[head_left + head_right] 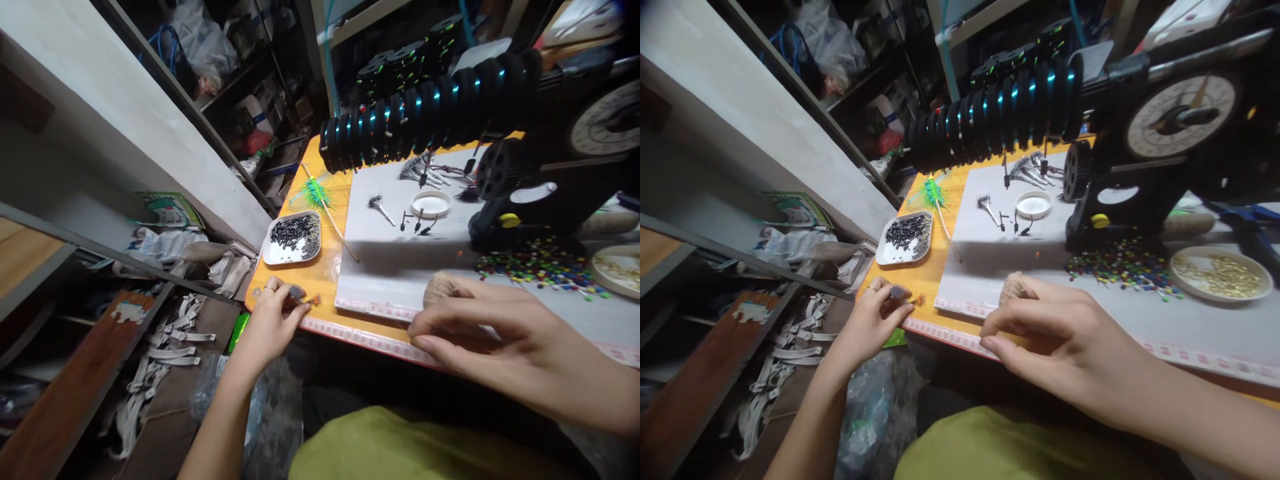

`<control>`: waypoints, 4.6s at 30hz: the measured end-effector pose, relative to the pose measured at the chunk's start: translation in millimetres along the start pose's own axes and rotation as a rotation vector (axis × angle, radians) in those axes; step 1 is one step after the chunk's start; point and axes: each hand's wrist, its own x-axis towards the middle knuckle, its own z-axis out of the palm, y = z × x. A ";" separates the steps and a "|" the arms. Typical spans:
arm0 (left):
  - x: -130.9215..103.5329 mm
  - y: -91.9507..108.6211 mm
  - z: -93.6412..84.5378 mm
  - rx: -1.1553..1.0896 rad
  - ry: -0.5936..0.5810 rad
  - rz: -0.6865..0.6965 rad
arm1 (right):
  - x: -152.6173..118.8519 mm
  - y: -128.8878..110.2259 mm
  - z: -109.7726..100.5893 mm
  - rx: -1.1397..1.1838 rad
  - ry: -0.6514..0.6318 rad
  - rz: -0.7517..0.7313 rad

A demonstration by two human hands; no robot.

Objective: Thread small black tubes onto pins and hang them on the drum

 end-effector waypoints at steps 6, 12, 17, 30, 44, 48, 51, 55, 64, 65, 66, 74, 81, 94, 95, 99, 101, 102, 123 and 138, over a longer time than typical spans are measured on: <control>-10.5 4.4 0.2 0.001 0.043 0.010 | -1.0 2.5 1.0 0.018 0.034 -0.006; -32.5 49.5 13.3 -0.508 0.202 -0.059 | -0.1 -2.4 1.0 0.116 0.055 0.038; -42.2 95.1 60.4 -1.136 0.110 -0.229 | 2.6 -5.7 0.2 0.167 0.157 0.085; -41.7 130.4 105.0 -1.179 0.255 -0.198 | 1.6 -5.3 -0.9 0.222 0.166 0.152; -63.0 106.4 101.1 -1.317 0.269 -0.297 | -1.0 -1.3 -1.2 0.073 0.093 0.014; -66.2 104.8 95.0 -1.310 0.245 -0.291 | -4.9 3.4 2.7 0.071 0.053 -0.016; -66.9 106.9 95.2 -1.303 0.242 -0.303 | -7.6 4.9 5.6 0.079 0.051 -0.015; -66.8 109.5 97.6 -1.284 0.262 -0.341 | -7.8 2.9 4.2 0.085 0.037 0.006; -65.1 117.5 101.9 -1.171 0.342 -0.442 | -0.6 -3.1 -2.2 0.091 0.039 -0.014; -64.8 118.8 102.1 -1.154 0.352 -0.431 | -0.6 -3.9 -2.1 0.097 0.040 -0.008; -64.4 119.8 102.4 -1.144 0.342 -0.408 | -0.7 -4.8 -1.8 0.100 0.038 -0.003; -61.4 126.0 116.8 -1.346 0.351 -0.409 | -4.2 -7.3 3.2 0.092 0.075 0.068; -55.0 132.3 108.0 -1.442 0.324 -0.353 | -2.1 -7.1 -1.5 0.154 0.096 0.058; -62.7 128.4 115.0 -1.402 0.342 -0.434 | -2.2 -4.4 -3.4 0.198 0.092 0.045; -62.2 127.5 114.8 -1.397 0.326 -0.419 | -2.4 -4.5 -3.2 0.188 0.077 0.041; -54.9 127.6 106.8 -1.455 0.294 -0.270 | -4.1 -6.5 0.9 0.094 0.045 0.015; -48.4 132.9 100.6 -1.588 0.353 -0.219 | -5.8 -8.5 4.2 0.065 0.021 -0.016; -45.2 136.6 97.8 -1.674 0.365 -0.199 | -6.8 -9.8 5.7 0.060 0.007 -0.029; -16.7 15.5 14.4 0.045 0.315 -0.064 | -4.2 -3.8 -1.1 -0.003 -0.012 -0.022; -8.4 18.9 17.6 -0.261 0.415 -0.149 | -1.0 -5.2 -3.7 0.035 0.002 0.020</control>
